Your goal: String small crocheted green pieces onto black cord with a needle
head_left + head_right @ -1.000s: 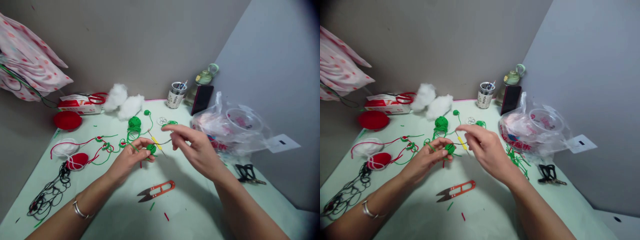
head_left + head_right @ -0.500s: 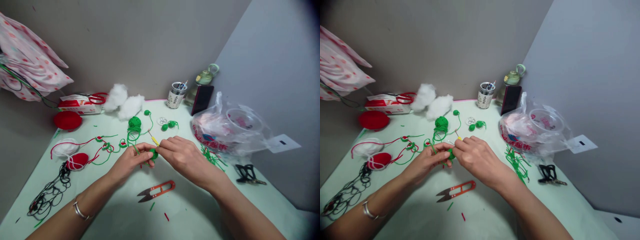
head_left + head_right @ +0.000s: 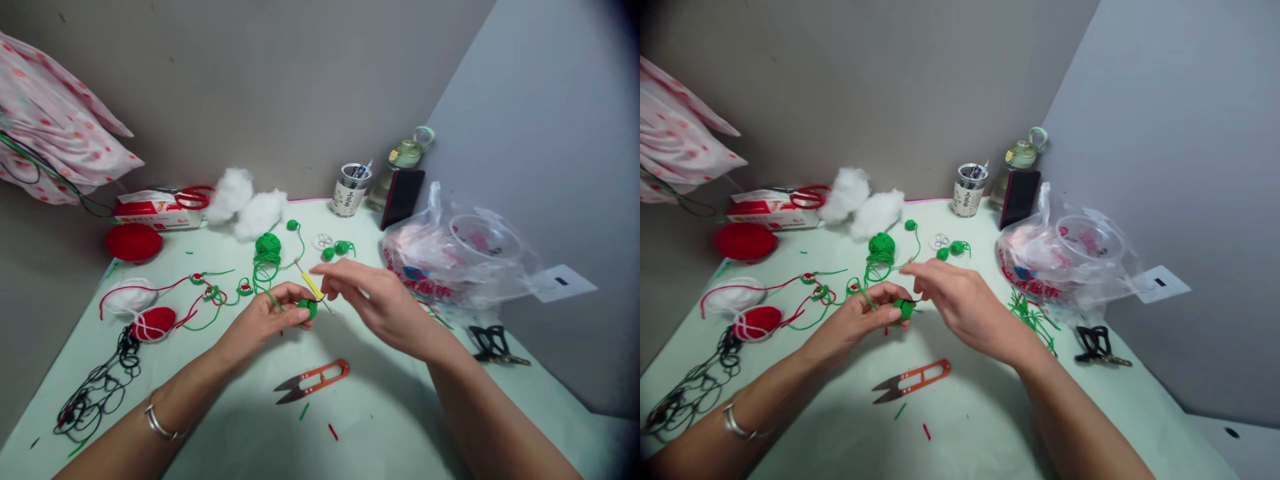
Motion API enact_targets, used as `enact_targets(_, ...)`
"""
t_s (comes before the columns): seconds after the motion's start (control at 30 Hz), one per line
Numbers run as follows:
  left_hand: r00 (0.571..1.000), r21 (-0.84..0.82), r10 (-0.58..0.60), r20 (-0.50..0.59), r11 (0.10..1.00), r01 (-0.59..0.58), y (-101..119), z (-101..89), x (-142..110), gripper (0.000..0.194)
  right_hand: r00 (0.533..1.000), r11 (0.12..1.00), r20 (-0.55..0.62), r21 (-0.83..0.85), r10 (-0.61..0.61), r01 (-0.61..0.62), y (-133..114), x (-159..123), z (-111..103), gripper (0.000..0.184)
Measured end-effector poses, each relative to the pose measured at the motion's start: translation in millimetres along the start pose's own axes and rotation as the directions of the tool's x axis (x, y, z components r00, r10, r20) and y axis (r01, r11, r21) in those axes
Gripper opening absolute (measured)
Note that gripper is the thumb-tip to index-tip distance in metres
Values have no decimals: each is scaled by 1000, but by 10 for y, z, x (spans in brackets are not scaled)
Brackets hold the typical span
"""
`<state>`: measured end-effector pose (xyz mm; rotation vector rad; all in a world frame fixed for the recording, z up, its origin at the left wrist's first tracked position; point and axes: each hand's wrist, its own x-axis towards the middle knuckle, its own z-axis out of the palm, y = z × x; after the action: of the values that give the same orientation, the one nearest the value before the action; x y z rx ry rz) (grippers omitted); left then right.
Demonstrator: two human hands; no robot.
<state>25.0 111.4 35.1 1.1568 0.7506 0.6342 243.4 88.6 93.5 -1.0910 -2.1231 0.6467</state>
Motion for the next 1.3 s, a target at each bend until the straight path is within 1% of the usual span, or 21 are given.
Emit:
enact_targets(0.07,999,32,6,-35,999,-5,-18,-6,11,27,990,968,-112,246,87,-58,-15,11,-87,38)
enact_targets(0.13,997,75,21,-69,997,-16,-35,-12,17,33,964,889,-194,450,181,-77,-35,18,-174,38)
enact_targets(0.2,994,145,42,-97,989,-28,-44,-9,13,36,940,820,-225,566,256,-88,-60,14,-253,26)
enact_targets(0.27,991,218,56,-119,975,-29,-41,7,3,34,923,773,-232,627,307,-100,-85,2,-312,12)
enact_targets(0.3,990,242,59,-127,970,-27,-34,20,-3,32,917,758,-233,644,323,-103,-97,-5,-331,10)
enact_targets(0.37,990,244,68,-127,969,-35,-17,53,-12,28,906,751,-255,653,338,-96,-112,-16,-346,10)
enact_targets(0.43,991,227,89,-101,972,-64,-3,87,-15,23,892,766,-287,636,349,-95,-114,-18,-333,14)
enact_targets(0.53,989,300,145,-6,944,-137,-3,127,-17,15,876,775,-315,624,365,-99,-94,-3,-289,15)
enact_targets(0.63,976,391,188,112,894,-218,-13,148,-27,13,869,736,-313,672,382,-81,-60,23,-255,11)
enact_targets(0.7,969,404,199,145,882,-241,-11,150,-35,13,860,703,-316,708,400,-67,-45,37,-258,9)
enact_targets(0.77,974,383,198,114,896,-227,-2,142,-40,14,848,692,-327,719,417,-63,-50,39,-288,10)
enact_targets(0.8,979,355,189,76,912,-204,4,133,-41,15,845,699,-331,712,421,-69,-63,35,-312,10)
enact_targets(0.87,991,267,133,-2,955,-128,13,110,-38,18,845,733,-329,672,421,-104,-111,16,-366,11)
enact_targets(0.93,997,178,63,-53,983,-53,21,85,-31,24,859,776,-318,616,402,-135,-175,-10,-409,13)
enact_targets(1.0,996,115,27,-80,993,-18,31,60,-23,28,879,798,-304,588,367,-130,-232,-33,-427,15)
enact_targets(1.07,995,61,40,-91,998,-35,44,39,-20,28,899,789,-289,606,330,-95,-266,-49,-415,11)
enact_targets(1.13,993,6,66,-94,998,-66,60,21,-22,26,908,768,-277,636,314,-72,-273,-56,-383,6)
enact_targets(1.17,992,-20,75,-99,997,-77,69,13,-25,25,911,771,-275,633,307,-69,-271,-58,-361,6)
enact_targets(1.23,989,-58,77,-127,995,-85,91,0,-32,28,922,828,-274,555,274,-81,-263,-55,-307,6)
enact_targets(1.3,985,-93,69,-157,992,-84,118,-8,-37,33,936,922,-283,377,208,-91,-261,-45,-234,5)
